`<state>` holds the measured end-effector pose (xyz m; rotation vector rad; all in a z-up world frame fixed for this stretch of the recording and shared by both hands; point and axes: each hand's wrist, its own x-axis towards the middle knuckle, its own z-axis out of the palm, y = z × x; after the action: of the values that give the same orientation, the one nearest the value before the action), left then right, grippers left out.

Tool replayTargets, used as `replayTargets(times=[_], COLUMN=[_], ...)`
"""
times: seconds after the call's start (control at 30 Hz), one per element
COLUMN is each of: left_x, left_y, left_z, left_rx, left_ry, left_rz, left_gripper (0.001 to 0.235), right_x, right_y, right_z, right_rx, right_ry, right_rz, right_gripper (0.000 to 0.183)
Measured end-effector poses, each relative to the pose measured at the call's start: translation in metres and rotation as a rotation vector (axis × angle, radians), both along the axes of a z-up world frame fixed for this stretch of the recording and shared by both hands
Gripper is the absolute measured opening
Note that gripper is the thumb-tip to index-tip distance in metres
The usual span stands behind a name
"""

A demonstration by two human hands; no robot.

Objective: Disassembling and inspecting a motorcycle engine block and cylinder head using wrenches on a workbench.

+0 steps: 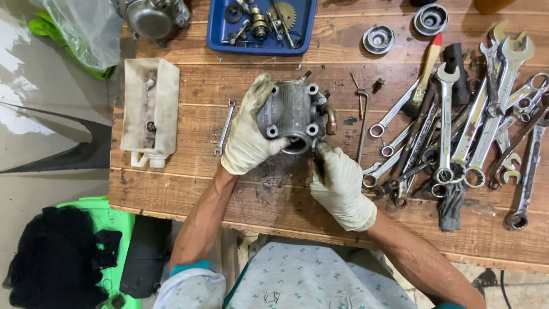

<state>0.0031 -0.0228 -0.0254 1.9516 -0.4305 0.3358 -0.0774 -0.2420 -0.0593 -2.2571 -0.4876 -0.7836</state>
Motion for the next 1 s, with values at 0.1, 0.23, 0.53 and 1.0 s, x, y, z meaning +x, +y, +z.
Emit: replayTargets(times=[0.1, 0.23, 0.53, 1.0], left_x=[0.008, 0.03, 0.061, 0.089], left_y=[0.003, 0.002, 0.006, 0.01], left_z=[0.025, 0.018, 0.024, 0.032], left_rx=[-0.052, -0.127, -0.517, -0.529], left_ry=[0.094, 0.162, 0.537, 0.58], left_rz=[-0.037, -0.039, -0.098, -0.075], left_gripper=[0.099, 0.091, 0.082, 0.071], right_x=[0.009, 0.019, 0.048, 0.084], right_y=[0.005, 0.011, -0.005, 0.013], right_z=[0.016, 0.044, 0.064, 0.075], right_rx=[0.054, 0.144, 0.424, 0.288], right_ry=[-0.004, 0.07, 0.169, 0.438], right_rz=[0.002, -0.01, 0.103, 0.081], right_gripper=[0.029, 0.03, 0.045, 0.094])
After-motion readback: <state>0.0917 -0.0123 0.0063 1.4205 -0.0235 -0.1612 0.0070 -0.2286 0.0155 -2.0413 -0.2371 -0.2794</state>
